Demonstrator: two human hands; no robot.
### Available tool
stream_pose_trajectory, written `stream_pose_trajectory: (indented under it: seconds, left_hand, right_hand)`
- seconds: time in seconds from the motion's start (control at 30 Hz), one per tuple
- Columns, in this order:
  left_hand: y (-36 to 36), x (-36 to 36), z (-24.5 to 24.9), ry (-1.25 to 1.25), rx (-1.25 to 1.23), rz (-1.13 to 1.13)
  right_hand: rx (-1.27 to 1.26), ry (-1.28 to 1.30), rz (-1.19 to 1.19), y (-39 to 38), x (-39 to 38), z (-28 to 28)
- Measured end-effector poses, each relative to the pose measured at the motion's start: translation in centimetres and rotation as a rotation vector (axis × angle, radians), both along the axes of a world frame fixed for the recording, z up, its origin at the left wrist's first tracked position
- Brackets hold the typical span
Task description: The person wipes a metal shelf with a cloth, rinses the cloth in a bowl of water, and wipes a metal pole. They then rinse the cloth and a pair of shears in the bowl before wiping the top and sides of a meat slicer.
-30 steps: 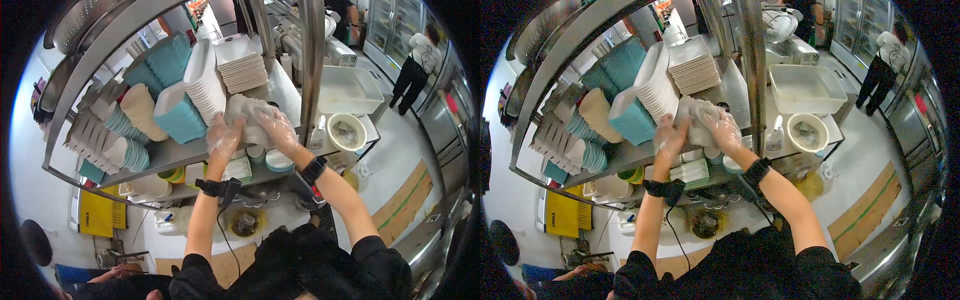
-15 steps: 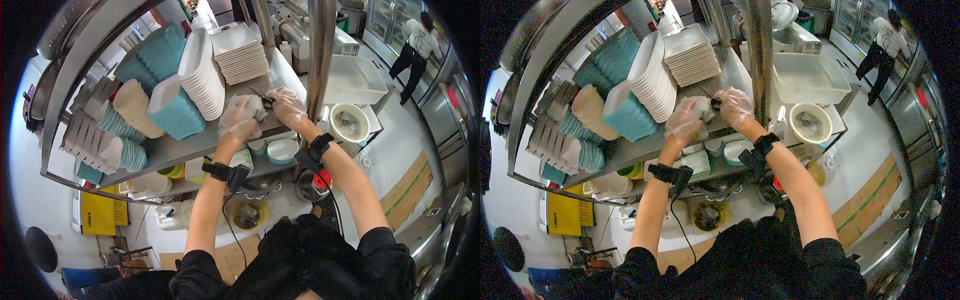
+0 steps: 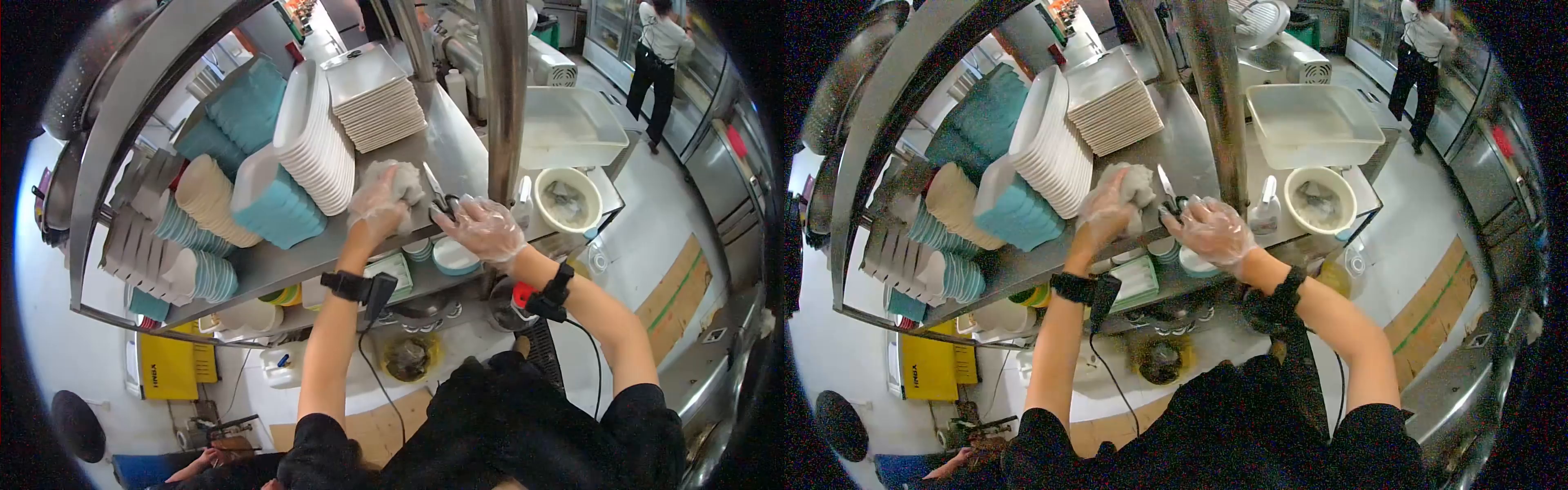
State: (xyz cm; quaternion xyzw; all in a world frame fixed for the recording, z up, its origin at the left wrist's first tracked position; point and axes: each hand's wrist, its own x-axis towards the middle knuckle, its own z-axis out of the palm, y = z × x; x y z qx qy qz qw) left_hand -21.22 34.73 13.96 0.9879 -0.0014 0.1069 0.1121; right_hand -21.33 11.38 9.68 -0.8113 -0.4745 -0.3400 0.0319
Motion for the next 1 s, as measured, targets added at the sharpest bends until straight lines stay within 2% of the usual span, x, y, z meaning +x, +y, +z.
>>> stream_pose_trajectory:
  seconds: [0.1, 0.17, 0.2, 0.3, 0.43, 0.47, 0.57, 0.63, 0.67, 0.7, 0.8, 0.93, 1.0]
  left_hand:
    - [-0.9, 2.2, 0.5, 0.121, -0.040, -0.061]
    - [-2.1, 3.1, 0.6, 0.054, -0.019, -0.136]
    - [-2.4, 3.8, 0.9, 0.114, -0.046, -0.153]
    - [-3.1, 6.3, 0.1, 0.107, -0.018, -0.251]
    - [-4.7, 10.0, -0.2, 0.049, 0.004, -0.355]
    - [-5.1, 11.3, -0.3, 0.007, 0.051, -0.367]
    - [-6.1, 14.9, -0.4, 0.089, 0.084, -0.356]
    - [-6.8, 16.3, 0.2, 0.092, 0.086, -0.333]
    - [-7.2, 16.4, 0.9, 0.172, 0.080, -0.284]
    - [-7.4, 16.1, 1.4, 0.169, 0.075, -0.284]
    - [-7.7, 14.0, 2.4, 0.265, 0.105, -0.285]
    - [-7.1, 9.0, 1.7, 0.159, 0.058, -0.429]
    - [-6.7, 6.0, 1.2, 0.081, 0.046, -0.513]
  right_hand:
    - [0.072, -0.147, 0.082, -0.5, 0.6, 0.2]
    - [0.072, -0.250, 0.077, -1.1, -0.3, 1.4]
    - [0.038, -0.132, 0.079, -1.3, -0.7, 1.3]
    - [-0.033, -0.183, 0.080, -3.3, -2.2, 2.0]
    - [0.059, -0.082, 0.106, -6.3, -4.7, 3.0]
    - [0.084, -0.037, 0.133, -7.1, -5.1, 3.2]
    - [0.123, 0.038, 0.158, -8.7, -6.0, 3.5]
    - [0.265, 0.132, 0.169, -9.4, -6.5, 3.5]
    - [0.277, 0.206, 0.137, -9.7, -6.7, 3.6]
    - [0.271, 0.204, 0.137, -9.8, -6.9, 3.9]
    - [0.500, 0.542, 0.073, -10.2, -7.8, 4.6]
    - [0.614, 0.579, 0.060, -10.4, -8.2, 3.8]
    - [0.804, 0.850, -0.002, -10.3, -8.6, 3.4]
